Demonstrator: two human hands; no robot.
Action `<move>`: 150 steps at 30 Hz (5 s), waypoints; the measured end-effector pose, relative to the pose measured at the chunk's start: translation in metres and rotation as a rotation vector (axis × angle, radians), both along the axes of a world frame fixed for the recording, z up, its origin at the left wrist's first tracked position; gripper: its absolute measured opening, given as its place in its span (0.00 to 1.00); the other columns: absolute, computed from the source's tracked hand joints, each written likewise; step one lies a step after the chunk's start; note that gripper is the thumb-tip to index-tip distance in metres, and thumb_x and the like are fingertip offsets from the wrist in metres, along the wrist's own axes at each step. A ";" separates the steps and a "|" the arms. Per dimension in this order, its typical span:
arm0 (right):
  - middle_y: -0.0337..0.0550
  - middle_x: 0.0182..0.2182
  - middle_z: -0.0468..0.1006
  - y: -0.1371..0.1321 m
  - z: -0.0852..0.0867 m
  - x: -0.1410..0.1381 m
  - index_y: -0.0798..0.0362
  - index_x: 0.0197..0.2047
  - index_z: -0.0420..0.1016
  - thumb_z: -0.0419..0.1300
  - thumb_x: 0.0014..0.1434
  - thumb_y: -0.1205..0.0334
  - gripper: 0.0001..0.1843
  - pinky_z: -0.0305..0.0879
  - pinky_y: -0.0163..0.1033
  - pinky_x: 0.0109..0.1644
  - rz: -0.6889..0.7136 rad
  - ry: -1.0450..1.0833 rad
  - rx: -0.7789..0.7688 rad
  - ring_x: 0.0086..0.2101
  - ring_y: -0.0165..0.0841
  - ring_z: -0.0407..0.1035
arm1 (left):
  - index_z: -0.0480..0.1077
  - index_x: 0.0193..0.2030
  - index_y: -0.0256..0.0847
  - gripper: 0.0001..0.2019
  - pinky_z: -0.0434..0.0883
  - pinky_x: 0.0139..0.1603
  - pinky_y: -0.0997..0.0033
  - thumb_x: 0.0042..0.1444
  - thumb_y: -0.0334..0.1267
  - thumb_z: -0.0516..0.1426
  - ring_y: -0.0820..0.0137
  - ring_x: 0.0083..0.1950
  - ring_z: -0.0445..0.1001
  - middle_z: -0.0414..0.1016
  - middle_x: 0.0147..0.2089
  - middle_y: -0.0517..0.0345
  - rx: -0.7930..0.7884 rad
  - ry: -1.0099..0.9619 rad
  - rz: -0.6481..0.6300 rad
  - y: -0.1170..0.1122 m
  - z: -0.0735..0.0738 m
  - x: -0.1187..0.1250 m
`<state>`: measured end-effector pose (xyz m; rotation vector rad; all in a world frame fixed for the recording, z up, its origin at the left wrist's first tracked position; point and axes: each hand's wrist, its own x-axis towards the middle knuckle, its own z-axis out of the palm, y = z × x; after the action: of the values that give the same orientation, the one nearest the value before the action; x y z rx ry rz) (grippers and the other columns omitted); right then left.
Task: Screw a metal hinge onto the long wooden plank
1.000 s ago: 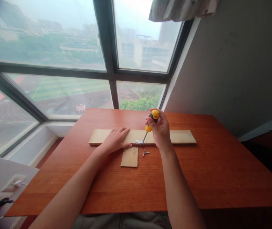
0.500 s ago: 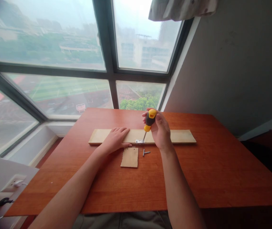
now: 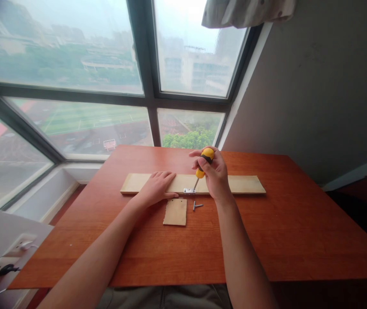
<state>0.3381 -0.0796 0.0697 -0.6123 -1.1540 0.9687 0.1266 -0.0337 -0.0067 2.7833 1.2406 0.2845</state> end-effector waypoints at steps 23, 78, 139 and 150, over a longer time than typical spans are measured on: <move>0.38 0.35 0.72 0.004 0.005 0.003 0.45 0.42 0.65 0.58 0.62 0.43 0.16 0.66 0.39 0.32 0.020 -0.008 -0.037 0.26 0.29 0.64 | 0.62 0.62 0.43 0.37 0.60 0.61 0.56 0.52 0.63 0.62 0.53 0.59 0.68 0.71 0.58 0.45 0.024 -0.004 -0.037 0.000 0.001 0.002; 0.40 0.41 0.81 0.021 0.109 0.036 0.44 0.44 0.74 0.64 0.53 0.63 0.14 0.61 0.41 0.34 0.019 -1.657 0.023 0.36 0.38 0.72 | 0.65 0.58 0.43 0.32 0.63 0.58 0.57 0.53 0.61 0.62 0.52 0.57 0.69 0.72 0.55 0.44 0.011 -0.007 0.009 -0.002 0.003 0.002; 0.45 0.47 0.78 0.009 0.106 0.029 0.47 0.48 0.70 0.52 0.63 0.53 0.13 0.64 0.43 0.36 -0.251 -1.927 -0.008 0.40 0.41 0.74 | 0.67 0.58 0.43 0.34 0.65 0.57 0.58 0.51 0.61 0.64 0.53 0.57 0.72 0.74 0.56 0.46 -0.007 0.013 0.014 0.001 0.004 0.004; 0.49 0.41 0.80 0.000 0.105 0.015 0.50 0.49 0.70 0.50 0.65 0.46 0.19 0.58 0.43 0.31 -0.421 -2.017 -0.002 0.33 0.43 0.74 | 0.67 0.58 0.44 0.34 0.64 0.57 0.57 0.51 0.62 0.63 0.52 0.57 0.72 0.75 0.55 0.46 -0.015 0.005 0.014 0.002 0.002 0.004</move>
<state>0.3528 -0.0797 0.1745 -1.8723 -2.4991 -0.4000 0.1302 -0.0320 -0.0043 2.7655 1.2582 0.2685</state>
